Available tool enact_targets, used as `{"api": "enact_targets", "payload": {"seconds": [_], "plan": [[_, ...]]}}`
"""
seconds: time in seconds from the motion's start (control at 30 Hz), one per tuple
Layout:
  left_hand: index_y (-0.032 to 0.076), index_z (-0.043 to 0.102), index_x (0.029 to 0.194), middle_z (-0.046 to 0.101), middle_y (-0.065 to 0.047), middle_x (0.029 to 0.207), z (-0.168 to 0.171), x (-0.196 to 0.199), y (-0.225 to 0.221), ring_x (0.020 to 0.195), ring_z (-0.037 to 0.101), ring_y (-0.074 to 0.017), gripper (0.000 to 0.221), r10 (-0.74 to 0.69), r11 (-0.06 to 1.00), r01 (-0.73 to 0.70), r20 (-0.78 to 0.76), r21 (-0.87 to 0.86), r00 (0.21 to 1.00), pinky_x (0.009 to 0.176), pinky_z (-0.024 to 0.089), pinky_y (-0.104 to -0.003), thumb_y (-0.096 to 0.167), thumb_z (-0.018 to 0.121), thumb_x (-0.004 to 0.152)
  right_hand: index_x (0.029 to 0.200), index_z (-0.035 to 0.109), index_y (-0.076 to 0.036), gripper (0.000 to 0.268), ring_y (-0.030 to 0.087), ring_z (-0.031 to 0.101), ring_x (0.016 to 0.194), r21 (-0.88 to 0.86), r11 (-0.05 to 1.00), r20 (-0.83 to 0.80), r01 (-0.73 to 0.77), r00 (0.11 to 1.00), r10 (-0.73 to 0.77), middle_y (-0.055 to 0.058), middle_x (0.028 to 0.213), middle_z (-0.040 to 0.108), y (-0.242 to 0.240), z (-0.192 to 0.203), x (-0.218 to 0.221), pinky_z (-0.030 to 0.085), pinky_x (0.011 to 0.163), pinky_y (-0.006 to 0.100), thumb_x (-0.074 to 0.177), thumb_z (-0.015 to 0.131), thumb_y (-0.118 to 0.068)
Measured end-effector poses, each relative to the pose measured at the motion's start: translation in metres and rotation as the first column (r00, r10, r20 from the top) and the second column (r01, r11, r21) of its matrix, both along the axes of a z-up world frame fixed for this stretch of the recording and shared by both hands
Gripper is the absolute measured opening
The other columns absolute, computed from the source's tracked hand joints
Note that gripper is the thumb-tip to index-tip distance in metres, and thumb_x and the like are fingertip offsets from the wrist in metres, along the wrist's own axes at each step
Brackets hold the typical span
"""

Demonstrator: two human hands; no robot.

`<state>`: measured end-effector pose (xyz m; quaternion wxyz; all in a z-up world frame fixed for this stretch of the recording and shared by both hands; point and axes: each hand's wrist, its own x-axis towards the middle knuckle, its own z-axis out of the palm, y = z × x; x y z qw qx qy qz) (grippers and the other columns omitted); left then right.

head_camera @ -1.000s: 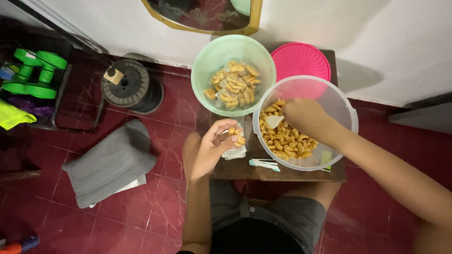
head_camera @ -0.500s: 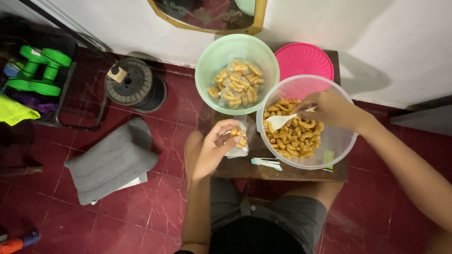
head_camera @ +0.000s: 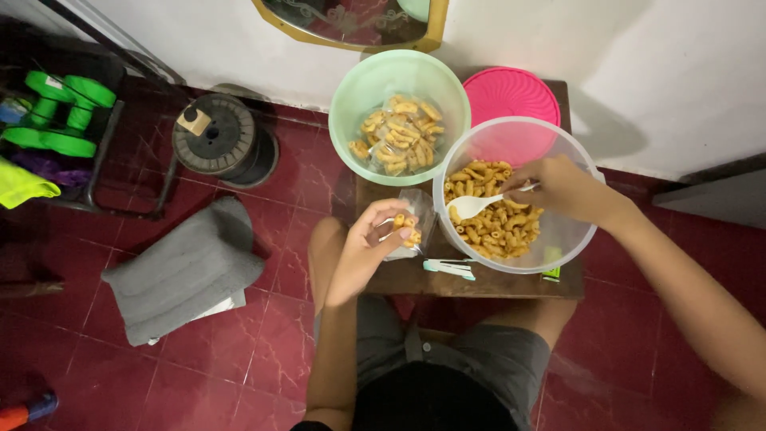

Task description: Packaging snacks into small plastic bags and stapling labels to close them

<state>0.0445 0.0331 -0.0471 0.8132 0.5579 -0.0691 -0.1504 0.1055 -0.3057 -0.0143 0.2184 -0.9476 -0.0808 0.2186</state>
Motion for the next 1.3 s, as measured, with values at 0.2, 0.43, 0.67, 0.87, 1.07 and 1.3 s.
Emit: {"api": "enact_targets", "payload": {"seconds": [0.2, 0.43, 0.67, 0.87, 1.07, 1.3], "plan": [[0.003, 0.059, 0.134, 0.069, -0.015, 0.114, 0.009, -0.003, 0.001, 0.099, 0.068, -0.0192, 0.044, -0.009, 1.000, 0.009, 0.002, 0.005, 1.000, 0.087, 0.061, -0.033, 0.005, 0.075, 0.093, 0.113, 0.082, -0.024, 0.028, 0.033, 0.075, 0.103, 0.139, 0.987, -0.034, 0.079, 0.997, -0.075, 0.009, 0.102, 0.081, -0.015, 0.001, 0.000, 0.062, 0.089, 0.040, 0.086, 0.080, -0.031], [0.007, 0.063, 0.127, 0.071, -0.010, 0.117, 0.023, -0.009, -0.004, 0.106, 0.068, -0.0161, 0.036, -0.096, 0.988, 0.091, 0.036, 0.122, 0.995, 0.093, 0.061, -0.029, 0.011, 0.073, 0.093, 0.114, 0.082, -0.012, 0.025, 0.011, 0.072, 0.089, 0.211, 0.974, 0.063, 0.076, 0.994, -0.091, 0.003, 0.106, 0.083, -0.024, 0.075, -0.022, 0.054, 0.080, 0.029, 0.092, 0.072, -0.019], [0.009, 0.066, 0.129, 0.071, -0.003, 0.116, 0.030, -0.019, -0.011, 0.111, 0.067, -0.0098, 0.036, -0.139, 0.977, 0.127, 0.057, 0.172, 0.989, 0.099, 0.050, -0.021, 0.013, 0.074, 0.094, 0.112, 0.081, -0.012, 0.022, 0.011, 0.063, 0.075, 0.135, 0.991, 0.247, 0.012, 0.968, -0.046, -0.001, 0.106, 0.080, -0.013, 0.118, -0.046, 0.048, 0.072, 0.028, 0.091, 0.074, -0.011], [0.014, 0.066, 0.129, 0.073, -0.006, 0.115, 0.046, -0.029, -0.012, 0.105, 0.069, -0.0110, 0.035, -0.164, 0.963, 0.141, 0.085, 0.230, 0.983, 0.093, 0.051, -0.023, 0.018, 0.072, 0.095, 0.113, 0.080, -0.009, 0.024, 0.012, 0.068, 0.079, 0.186, 0.980, 0.273, -0.077, 0.962, 0.024, 0.000, 0.102, 0.081, 0.010, 0.140, -0.065, 0.052, 0.068, 0.028, 0.091, 0.072, -0.011], [0.011, 0.064, 0.129, 0.071, -0.007, 0.115, 0.035, -0.039, -0.014, 0.108, 0.070, -0.0138, 0.033, -0.173, 0.973, 0.149, 0.132, 0.177, 0.976, 0.098, 0.052, -0.024, 0.014, 0.071, 0.097, 0.113, 0.079, -0.010, 0.023, 0.014, 0.071, 0.087, 0.165, 0.968, 0.378, -0.191, 0.919, 0.117, 0.003, 0.109, 0.078, 0.021, 0.136, -0.078, 0.051, 0.076, 0.031, 0.093, 0.070, -0.013], [0.013, 0.066, 0.130, 0.062, -0.002, 0.110, 0.038, -0.044, -0.015, 0.101, 0.069, -0.0109, 0.034, -0.182, 0.968, 0.156, 0.122, 0.198, 0.976, 0.093, 0.050, -0.020, 0.018, 0.072, 0.097, 0.113, 0.079, -0.009, 0.023, 0.015, 0.072, 0.089, 0.166, 0.971, 0.388, -0.171, 0.917, 0.095, 0.003, 0.109, 0.078, 0.025, 0.144, -0.093, 0.051, 0.077, 0.031, 0.094, 0.068, -0.015]]}}
